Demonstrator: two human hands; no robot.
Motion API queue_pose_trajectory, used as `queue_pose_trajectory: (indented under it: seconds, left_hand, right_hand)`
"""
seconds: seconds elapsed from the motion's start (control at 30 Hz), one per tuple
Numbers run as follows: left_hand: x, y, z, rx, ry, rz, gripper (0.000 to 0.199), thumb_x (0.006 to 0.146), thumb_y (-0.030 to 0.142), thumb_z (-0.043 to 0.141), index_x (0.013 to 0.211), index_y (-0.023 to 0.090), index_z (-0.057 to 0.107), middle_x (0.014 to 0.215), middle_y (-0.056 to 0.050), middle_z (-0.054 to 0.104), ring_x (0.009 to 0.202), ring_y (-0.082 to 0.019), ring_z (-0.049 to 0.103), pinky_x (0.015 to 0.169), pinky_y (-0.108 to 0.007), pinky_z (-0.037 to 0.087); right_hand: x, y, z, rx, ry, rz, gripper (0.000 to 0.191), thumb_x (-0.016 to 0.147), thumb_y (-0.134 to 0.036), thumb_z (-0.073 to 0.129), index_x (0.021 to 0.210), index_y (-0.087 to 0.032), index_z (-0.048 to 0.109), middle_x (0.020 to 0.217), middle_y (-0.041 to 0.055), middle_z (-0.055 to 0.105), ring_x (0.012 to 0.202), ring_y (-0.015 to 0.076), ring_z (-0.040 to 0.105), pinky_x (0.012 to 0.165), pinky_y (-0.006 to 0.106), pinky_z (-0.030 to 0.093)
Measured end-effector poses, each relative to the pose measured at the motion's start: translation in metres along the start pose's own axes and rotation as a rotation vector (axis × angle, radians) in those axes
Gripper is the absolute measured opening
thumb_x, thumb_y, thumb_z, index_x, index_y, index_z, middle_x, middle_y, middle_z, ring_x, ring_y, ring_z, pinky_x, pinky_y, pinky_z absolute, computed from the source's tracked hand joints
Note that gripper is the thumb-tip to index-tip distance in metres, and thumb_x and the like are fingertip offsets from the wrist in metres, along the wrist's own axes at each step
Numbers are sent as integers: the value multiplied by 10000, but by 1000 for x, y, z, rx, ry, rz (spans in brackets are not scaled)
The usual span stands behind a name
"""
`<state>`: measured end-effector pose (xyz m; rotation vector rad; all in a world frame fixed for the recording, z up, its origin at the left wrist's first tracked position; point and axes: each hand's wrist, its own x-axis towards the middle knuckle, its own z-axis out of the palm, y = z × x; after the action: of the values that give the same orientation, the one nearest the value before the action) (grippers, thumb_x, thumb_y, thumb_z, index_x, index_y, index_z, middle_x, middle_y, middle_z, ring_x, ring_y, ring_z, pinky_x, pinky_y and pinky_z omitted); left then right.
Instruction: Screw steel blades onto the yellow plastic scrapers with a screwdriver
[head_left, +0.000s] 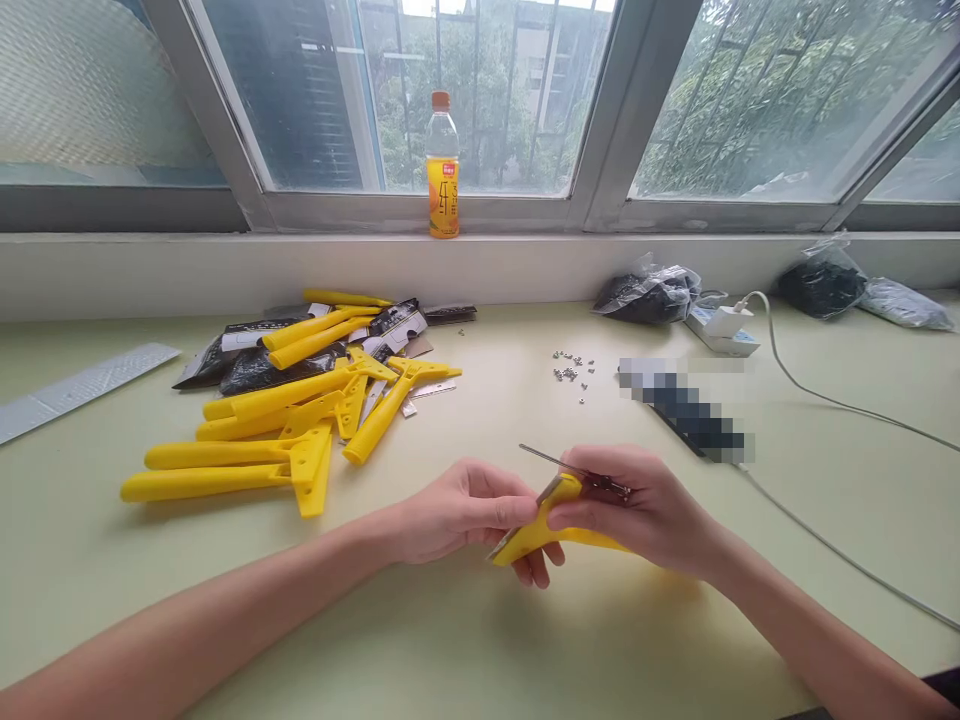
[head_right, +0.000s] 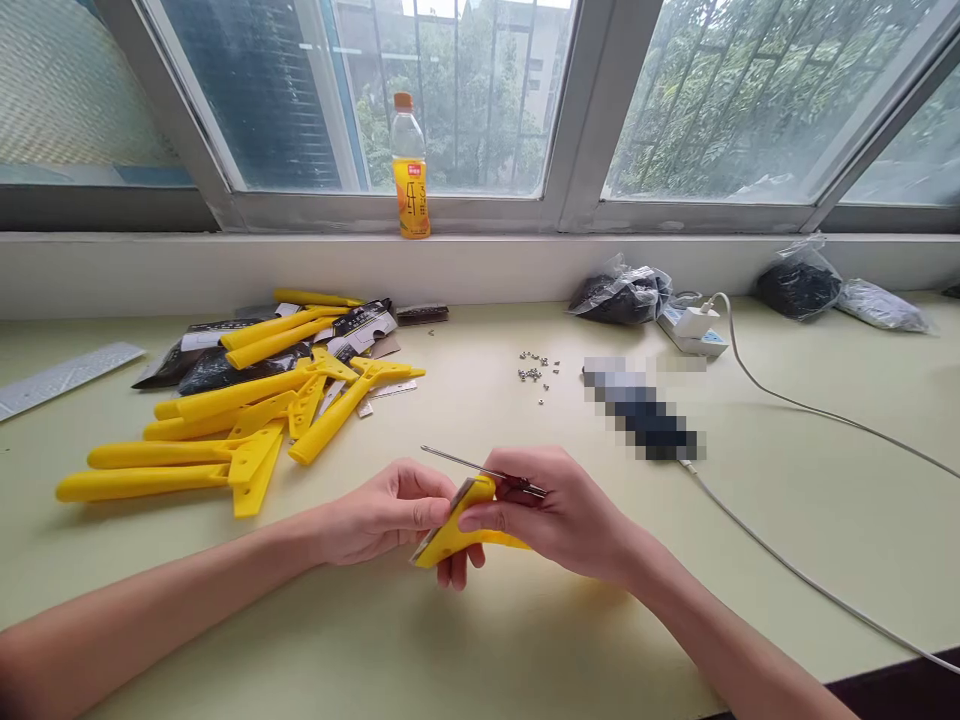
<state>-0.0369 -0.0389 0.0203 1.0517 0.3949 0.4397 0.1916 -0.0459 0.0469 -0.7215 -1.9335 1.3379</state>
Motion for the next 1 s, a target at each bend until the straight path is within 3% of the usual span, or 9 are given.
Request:
queue_pose_trajectory:
  seconds: [0.27, 0.57, 0.9, 1.0]
  left_hand:
    - [0, -1, -1, -4, 0, 3, 314, 934, 392, 642, 968, 89, 714, 970, -164, 721, 775, -210, 720, 736, -321, 556]
    - [-1, 0, -1, -13, -2, -7, 303, 950, 378, 619, 991, 91, 706, 962, -156, 714, 744, -197, 705, 741, -338, 553]
    - [0, 0, 0, -10, 11, 34, 402, 924, 487, 638, 1003, 97, 696, 1005, -180, 725, 788, -218, 731, 728, -325, 569]
    - [0, 1, 1, 3, -1, 36, 386, 879, 449, 710, 1027, 92, 705, 1035, -193, 726, 838, -242, 738, 764, -356, 581]
  right_hand:
    - [-3, 2, 0, 15, -25, 18, 162, 946, -271, 671, 836, -187, 585, 746, 12, 672, 646, 166, 686, 582, 267, 509]
    - [-3, 5, 0, -175, 67, 40, 288, 924, -377, 692, 763, -178, 560, 638, -38, 501, 541, 86, 407, 490, 238, 320]
    - [-2, 7, -1, -95, 80, 82, 379, 909, -404, 704, 712, -197, 455, 627, -64, 388, 540, 79, 327, 479, 237, 275]
    - [0, 6, -2, -106, 87, 93, 411, 901, -404, 714, 691, -200, 426, 613, -76, 345, 537, 73, 290, 465, 230, 246]
